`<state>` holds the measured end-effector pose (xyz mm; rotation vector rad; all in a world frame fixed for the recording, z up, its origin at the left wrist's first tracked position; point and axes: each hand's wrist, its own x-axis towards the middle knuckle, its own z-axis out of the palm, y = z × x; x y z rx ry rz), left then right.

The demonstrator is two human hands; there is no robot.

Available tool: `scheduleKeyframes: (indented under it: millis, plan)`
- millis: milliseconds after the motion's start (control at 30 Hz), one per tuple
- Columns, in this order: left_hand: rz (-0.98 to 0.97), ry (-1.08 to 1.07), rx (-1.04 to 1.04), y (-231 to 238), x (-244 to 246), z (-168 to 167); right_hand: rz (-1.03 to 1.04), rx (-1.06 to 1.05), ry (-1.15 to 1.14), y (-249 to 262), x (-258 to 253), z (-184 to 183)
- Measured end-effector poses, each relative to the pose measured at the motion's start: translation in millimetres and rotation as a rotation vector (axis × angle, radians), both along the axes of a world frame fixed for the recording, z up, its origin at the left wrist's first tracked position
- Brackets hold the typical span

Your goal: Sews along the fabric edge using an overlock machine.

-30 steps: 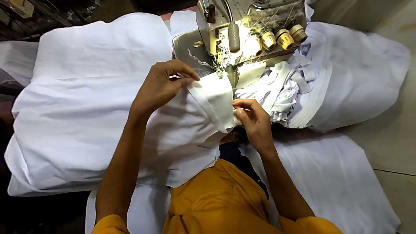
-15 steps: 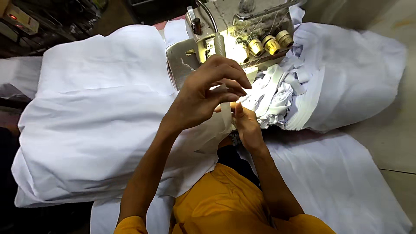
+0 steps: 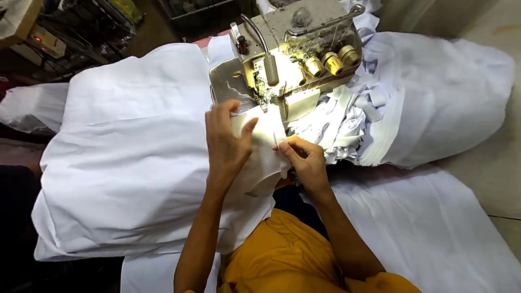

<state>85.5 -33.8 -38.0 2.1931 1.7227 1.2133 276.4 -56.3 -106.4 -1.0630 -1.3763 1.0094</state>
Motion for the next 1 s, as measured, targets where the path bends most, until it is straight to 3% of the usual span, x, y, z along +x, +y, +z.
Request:
scheduleKeyframes:
  millis: [300, 567, 800, 1000]
  plan:
    - [0.089, 0.173, -0.11, 1, 43, -2, -0.002, 0.063, -0.113, 0, 3, -3]
    - [-0.027, 0.061, -0.13, 0, 46, 5, -0.026, 0.07, -0.112, -4, 3, -7]
    - [0.097, 0.199, -0.092, 5, 49, 0, -0.017, 0.055, -0.133, -5, 2, -9]
    - [0.061, 0.115, -0.153, 3, 49, 3, -0.029, 0.049, -0.138, -6, 3, -9]
